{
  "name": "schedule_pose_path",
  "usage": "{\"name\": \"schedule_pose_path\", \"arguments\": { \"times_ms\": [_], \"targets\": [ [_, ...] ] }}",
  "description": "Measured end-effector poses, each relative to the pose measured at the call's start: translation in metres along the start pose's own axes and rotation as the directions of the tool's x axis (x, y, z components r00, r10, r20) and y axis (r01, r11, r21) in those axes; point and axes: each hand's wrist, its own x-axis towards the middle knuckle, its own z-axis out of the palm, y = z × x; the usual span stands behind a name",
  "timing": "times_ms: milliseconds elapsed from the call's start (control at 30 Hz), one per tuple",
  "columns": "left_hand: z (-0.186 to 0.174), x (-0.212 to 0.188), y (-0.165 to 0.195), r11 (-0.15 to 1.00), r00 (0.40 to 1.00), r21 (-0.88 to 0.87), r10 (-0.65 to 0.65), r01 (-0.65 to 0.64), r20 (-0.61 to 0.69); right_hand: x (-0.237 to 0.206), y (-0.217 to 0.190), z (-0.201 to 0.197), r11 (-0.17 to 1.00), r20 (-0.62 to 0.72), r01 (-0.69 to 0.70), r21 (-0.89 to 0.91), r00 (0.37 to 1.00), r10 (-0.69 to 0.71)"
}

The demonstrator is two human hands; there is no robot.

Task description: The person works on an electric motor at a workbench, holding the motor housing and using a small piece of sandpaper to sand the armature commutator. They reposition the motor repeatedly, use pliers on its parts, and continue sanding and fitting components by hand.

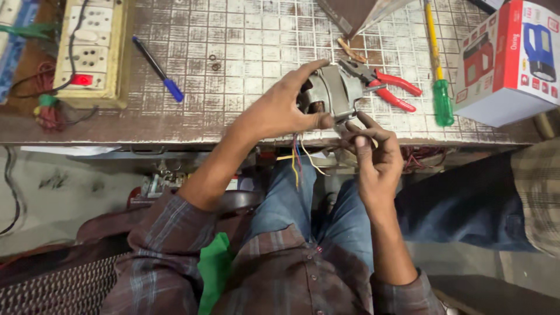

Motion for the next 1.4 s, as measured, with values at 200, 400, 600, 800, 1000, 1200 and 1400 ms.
{"name": "schedule_pose_path", "arguments": {
  "times_ms": [200, 400, 600, 800, 1000, 1200, 1400],
  "targets": [
    [0.005, -0.009, 0.015, 0.978, 0.985, 0.126, -0.155, 0.163, -0.073, -0.011, -0.001, 0.002, 0.995, 0.077, 0.028, -0.1, 0.997, -0.02],
    [0.0, -0.005, 0.019, 0.832, 0.945, 0.492, 0.322, -0.258, -0.049, -0.005, 0.01, 0.004, 0.926, 0.025, -0.324, -0.194, 0.942, 0.334],
    [-0.01, -0.03, 0.027, 0.873, 0.932, 0.372, 0.358, -0.316, -0.05, 0.004, -0.009, -0.008, 0.971, 0.016, -0.182, -0.152, 0.982, 0.187],
    [-0.004, -0.034, 0.025, 0.959, 0.975, 0.275, 0.122, -0.068, -0.184, 0.008, -0.035, -0.01, 0.905, 0.006, 0.257, -0.34, 0.963, -0.271],
    [0.005, -0.035, 0.015, 0.968, 0.972, 0.233, 0.143, -0.097, -0.189, 0.028, -0.042, 0.017, 0.401, 0.414, 0.53, -0.748, 0.843, -0.343],
    [0.01, -0.036, 0.011, 0.953, 0.957, 0.273, 0.193, -0.131, -0.216, 0.019, -0.071, 0.046, 0.307, 0.422, 0.422, -0.853, 0.904, -0.069],
    [0.006, -0.031, 0.008, 0.973, 0.975, 0.207, 0.135, -0.098, -0.174, 0.048, -0.086, 0.06, 0.269, 0.416, 0.382, -0.884, 0.906, 0.082]
  ]
}}
